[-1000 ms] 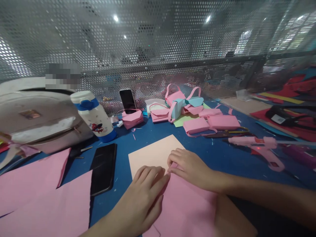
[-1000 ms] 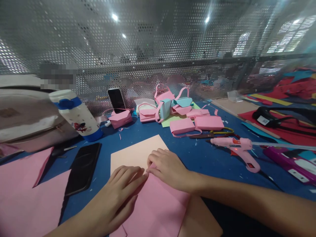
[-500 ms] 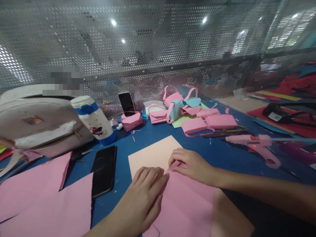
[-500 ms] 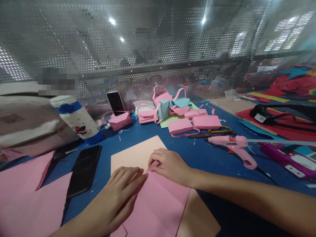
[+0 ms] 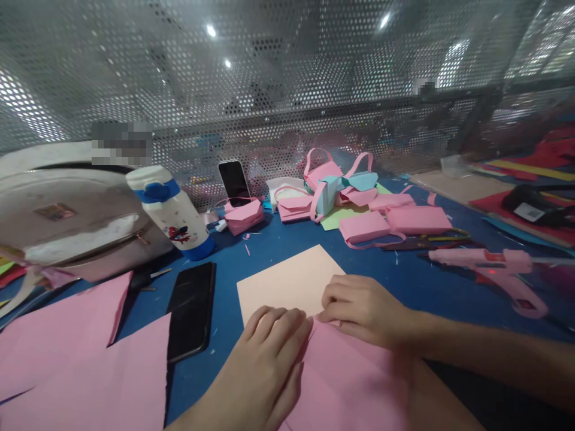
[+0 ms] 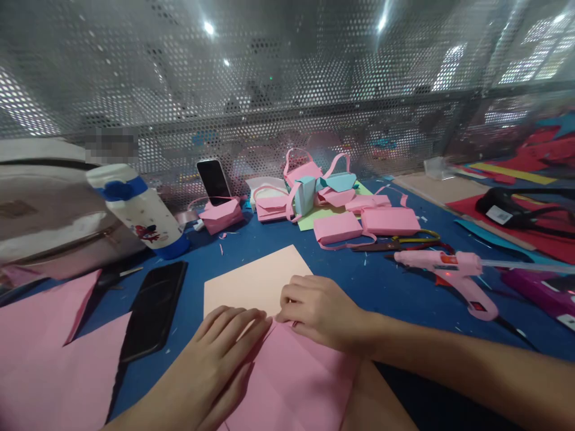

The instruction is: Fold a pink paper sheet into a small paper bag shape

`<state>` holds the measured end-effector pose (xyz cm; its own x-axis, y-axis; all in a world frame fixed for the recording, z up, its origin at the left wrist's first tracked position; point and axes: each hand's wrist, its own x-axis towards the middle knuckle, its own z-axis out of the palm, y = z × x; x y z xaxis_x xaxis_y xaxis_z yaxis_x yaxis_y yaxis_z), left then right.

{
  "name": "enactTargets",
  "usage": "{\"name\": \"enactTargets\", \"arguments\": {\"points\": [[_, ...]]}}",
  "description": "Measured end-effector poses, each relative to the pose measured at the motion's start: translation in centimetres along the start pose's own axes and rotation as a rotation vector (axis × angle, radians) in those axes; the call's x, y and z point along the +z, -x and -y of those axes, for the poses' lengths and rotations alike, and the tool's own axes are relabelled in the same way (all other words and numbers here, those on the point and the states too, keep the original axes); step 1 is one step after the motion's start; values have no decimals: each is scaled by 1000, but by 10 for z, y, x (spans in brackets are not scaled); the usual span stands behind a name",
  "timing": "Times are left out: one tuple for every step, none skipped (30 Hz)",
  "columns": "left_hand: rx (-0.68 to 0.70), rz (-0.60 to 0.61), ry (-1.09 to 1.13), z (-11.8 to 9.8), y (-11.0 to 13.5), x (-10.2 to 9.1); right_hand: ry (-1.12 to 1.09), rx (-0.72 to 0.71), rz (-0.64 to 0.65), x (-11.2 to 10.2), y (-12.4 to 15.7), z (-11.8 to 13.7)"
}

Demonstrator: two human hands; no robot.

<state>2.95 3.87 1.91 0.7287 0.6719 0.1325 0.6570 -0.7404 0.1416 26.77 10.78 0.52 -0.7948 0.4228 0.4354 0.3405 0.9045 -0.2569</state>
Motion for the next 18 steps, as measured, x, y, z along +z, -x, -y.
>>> {"name": "enactTargets", "arguments": {"points": [[4,0,-7,1,0,1,19,-24,15,-1,0,-1],[7,-2,-14,1,0,1,39,-43,34,-1,0,-1],[10,-4,-19,2,-1,2,59,-61,53,-1,0,-2],[12,-6,-23,2,-1,2,76,-74,71,-1,0,-3],[14,-7,-25,3,-1,2,90,-83,86,-1,0,-3],[15,-8,-25,3,-1,3,99,-88,96,-1,0,-3],[16,-8,-23,4,-1,3,101,-90,106,-1,0,-4],[17,-8,-20,4,-1,3,102,-91,116,-2,0,-4],[15,-10,-14,4,-1,3,103,-90,125,-2,0,-4],[12,-16,-8,4,-1,3,104,-90,135,-3,0,-4],[9,-21,0,4,-1,3,104,-90,150,-4,-1,-4],[6,-26,9,4,-1,3,102,-85,169,-5,-1,-3],[2,-29,16,4,-1,3,97,-80,189,-7,-2,-3],[-1,-30,22,4,-1,3,89,-74,210,-10,-3,-2],[-3,-28,26,4,-1,3,76,-65,237,-13,-4,-1],[-3,-25,29,4,-1,3,58,-49,267,-16,-5,0],[-2,-20,30,4,-1,3,35,-29,299,-20,-6,1],[1,-15,29,4,-1,3,4,-4,330,-24,-7,2]]}}
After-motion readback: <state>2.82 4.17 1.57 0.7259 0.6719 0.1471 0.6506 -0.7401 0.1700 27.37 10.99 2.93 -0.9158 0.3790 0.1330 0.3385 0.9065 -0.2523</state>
